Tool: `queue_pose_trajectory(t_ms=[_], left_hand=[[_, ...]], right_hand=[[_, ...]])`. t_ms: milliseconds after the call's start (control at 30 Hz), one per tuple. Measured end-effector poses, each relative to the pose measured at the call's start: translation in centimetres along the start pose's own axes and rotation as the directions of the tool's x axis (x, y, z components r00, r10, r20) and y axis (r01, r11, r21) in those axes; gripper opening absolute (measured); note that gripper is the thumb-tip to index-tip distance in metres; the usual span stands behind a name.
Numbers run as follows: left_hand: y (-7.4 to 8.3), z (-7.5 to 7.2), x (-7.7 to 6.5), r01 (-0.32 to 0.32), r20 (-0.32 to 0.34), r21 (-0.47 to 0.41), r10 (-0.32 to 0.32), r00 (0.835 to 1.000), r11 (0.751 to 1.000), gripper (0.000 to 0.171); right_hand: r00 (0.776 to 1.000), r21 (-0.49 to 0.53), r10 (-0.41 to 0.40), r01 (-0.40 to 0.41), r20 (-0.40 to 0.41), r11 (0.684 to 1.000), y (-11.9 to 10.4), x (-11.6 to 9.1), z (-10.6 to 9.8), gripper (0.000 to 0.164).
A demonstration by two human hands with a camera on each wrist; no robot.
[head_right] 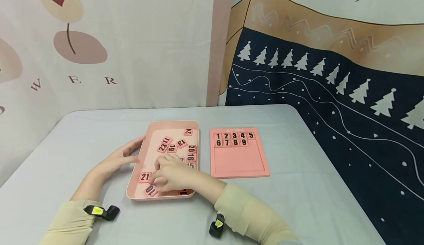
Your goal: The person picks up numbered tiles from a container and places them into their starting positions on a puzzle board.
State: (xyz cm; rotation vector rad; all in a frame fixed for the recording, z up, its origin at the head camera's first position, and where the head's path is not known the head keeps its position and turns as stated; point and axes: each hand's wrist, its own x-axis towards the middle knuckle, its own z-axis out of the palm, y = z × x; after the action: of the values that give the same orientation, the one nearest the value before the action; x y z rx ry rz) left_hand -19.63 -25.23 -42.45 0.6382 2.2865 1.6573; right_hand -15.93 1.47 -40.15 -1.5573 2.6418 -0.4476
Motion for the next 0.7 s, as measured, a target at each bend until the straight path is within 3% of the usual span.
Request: queue_pose_trajectory(t_ms=[333,533,700], left_hand=[[-0.1,0.1,0.0,-0.002,-0.008,0.004,0.002,1.000,1.000,0.071],[0.0,0.2,0.0,-0.019,-0.001,-0.002,0.019,1.000,1.000,0.071],[0.2,0.2,0.0,0.009,-0.016,0.003,-0.009,1.000,1.000,0.072]], right_hand=[[1.000,-0.020,0.009,-0.010,-0.014,1.000,-0.1,0.1,0.2,0.028],[0.989,0.038,0.066,-0.062,-0.131,0.997,0.0,-1.1,-0.8,0.029],[0.959,0.135,0.164,-0.136,-0.231,0.982,0.7,-3.0,-2.3,0.030]])
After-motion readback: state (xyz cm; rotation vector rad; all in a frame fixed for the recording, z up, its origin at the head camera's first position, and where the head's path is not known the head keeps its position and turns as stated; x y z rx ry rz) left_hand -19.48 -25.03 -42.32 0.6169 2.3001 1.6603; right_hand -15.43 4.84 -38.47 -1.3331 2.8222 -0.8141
